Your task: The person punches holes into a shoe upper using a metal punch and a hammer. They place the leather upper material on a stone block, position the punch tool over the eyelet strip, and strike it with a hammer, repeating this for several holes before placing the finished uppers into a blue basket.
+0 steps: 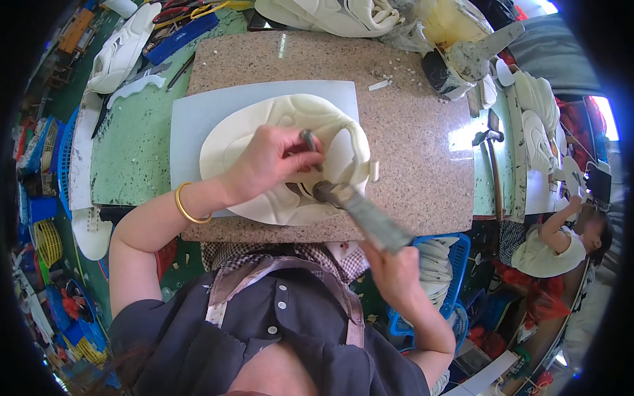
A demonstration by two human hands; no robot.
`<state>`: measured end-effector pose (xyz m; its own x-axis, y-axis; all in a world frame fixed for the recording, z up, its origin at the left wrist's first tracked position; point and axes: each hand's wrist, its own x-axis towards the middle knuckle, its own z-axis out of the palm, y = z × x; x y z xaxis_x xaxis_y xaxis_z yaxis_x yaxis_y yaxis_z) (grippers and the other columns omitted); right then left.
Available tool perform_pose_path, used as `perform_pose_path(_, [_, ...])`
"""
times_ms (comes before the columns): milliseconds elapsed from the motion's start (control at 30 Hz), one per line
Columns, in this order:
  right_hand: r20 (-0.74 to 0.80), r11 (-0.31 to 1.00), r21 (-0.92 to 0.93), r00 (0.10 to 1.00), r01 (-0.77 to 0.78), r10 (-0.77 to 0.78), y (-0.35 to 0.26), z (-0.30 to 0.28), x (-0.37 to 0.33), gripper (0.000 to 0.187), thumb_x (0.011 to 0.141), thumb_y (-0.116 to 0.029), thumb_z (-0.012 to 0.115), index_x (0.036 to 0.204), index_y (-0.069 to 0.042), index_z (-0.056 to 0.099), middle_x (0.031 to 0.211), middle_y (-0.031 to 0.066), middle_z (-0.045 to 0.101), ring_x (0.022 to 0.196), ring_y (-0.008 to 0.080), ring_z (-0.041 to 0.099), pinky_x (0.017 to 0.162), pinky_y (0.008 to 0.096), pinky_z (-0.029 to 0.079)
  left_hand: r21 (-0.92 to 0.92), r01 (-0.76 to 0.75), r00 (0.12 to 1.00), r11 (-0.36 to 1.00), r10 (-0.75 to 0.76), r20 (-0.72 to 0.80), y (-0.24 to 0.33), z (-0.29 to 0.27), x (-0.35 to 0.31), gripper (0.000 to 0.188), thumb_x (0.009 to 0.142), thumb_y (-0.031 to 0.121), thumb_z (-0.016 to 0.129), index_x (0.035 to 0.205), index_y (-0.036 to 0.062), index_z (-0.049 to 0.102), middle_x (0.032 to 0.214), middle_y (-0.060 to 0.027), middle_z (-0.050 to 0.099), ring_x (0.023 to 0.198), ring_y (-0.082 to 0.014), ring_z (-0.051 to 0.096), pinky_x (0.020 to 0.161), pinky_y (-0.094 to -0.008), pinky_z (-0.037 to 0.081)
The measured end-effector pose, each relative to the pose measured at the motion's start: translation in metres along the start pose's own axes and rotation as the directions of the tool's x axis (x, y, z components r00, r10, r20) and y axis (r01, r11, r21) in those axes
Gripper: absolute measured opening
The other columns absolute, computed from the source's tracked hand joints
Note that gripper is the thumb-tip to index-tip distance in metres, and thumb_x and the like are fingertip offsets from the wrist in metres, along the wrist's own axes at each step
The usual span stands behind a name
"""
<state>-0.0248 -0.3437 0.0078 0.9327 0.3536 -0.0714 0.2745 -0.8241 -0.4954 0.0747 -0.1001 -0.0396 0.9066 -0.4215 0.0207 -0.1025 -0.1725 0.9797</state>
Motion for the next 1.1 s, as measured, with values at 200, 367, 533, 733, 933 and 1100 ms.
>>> perform_pose_path(200, [-0.308,0.506,0.808,0.948,0.302,-0.075,0.017,-0.073,-0.015,0.027,0.09,-0.021,0.044,0.089,0.003,0.057,0.078,0.0126,0.058,0.064,0.0197,0.054,0.056,0.0324,0.044,0.421,-0.37,0.921,0.828,0.387,0.047,0.002,0.01,-0.006,0.009,0.079,0.005,0.059,0.084,-0.0022,0.056,0.072,-0.0157,0.055,0.069,-0.0307,0.056,0.061,-0.0338,0.045])
perform_pose_path(367, [0.083,0.987,-0.146,0.995,0.07,-0.058,-0.015,-0.021,0.008,0.024,0.084,-0.018,0.057,0.097,0.003,0.06,0.071,0.0212,0.06,0.063,0.0356,0.061,0.054,0.0435,0.045,0.261,-0.171,0.985,0.95,0.17,0.027,-0.002,-0.003,0.002,0.011,0.085,0.007,0.056,0.088,-0.004,0.055,0.078,-0.0116,0.06,0.073,-0.0188,0.061,0.063,-0.0283,0.05])
perform_pose_path(533, [-0.01,1.0,0.002,1.0,-0.018,0.018,-0.011,0.006,-0.003,0.021,0.081,-0.012,0.059,0.101,-0.003,0.06,0.073,0.0203,0.059,0.062,0.038,0.058,0.055,0.0418,0.045,-0.307,0.173,0.984,0.936,-0.149,0.099,-0.012,-0.015,-0.001,0.015,0.089,0.01,0.053,0.093,-0.0044,0.055,0.082,-0.0067,0.062,0.076,-0.0116,0.062,0.071,-0.025,0.054])
perform_pose_path(733, [-0.224,0.949,-0.301,0.974,-0.093,0.025,0.005,-0.023,-0.016,0.021,0.082,-0.016,0.059,0.093,0.001,0.054,0.062,0.0095,0.049,0.053,0.0209,0.051,0.047,0.0327,0.038,0.104,-0.153,0.988,0.983,0.151,0.028,-0.008,-0.009,-0.006,0.013,0.084,0.009,0.06,0.087,-0.0032,0.056,0.08,-0.0091,0.061,0.072,-0.0166,0.061,0.062,-0.0264,0.051])
perform_pose_path(933, [-0.084,0.976,-0.173,0.985,0.132,-0.149,-0.044,-0.03,0.014,0.016,0.085,-0.016,0.056,0.09,-0.001,0.059,0.075,0.0206,0.058,0.061,0.0357,0.057,0.052,0.0379,0.043,0.461,-0.474,0.863,0.75,0.499,0.077,-0.003,0.0,-0.017,0.015,0.081,0.011,0.062,0.08,-0.002,0.053,0.07,-0.0133,0.055,0.063,-0.0258,0.056,0.055,-0.0321,0.043])
perform_pose_path(1100, [0.132,0.987,0.015,0.978,-0.163,0.16,-0.008,0.01,-0.008,0.029,0.084,-0.015,0.057,0.107,0.001,0.049,0.074,0.0198,0.061,0.064,0.0367,0.06,0.058,0.0429,0.045,-0.151,0.134,0.99,0.979,-0.125,0.066,-0.01,-0.024,-0.009,0.013,0.088,0.01,0.055,0.088,-0.0035,0.056,0.081,-0.0068,0.061,0.077,-0.0114,0.061,0.064,-0.0253,0.051])
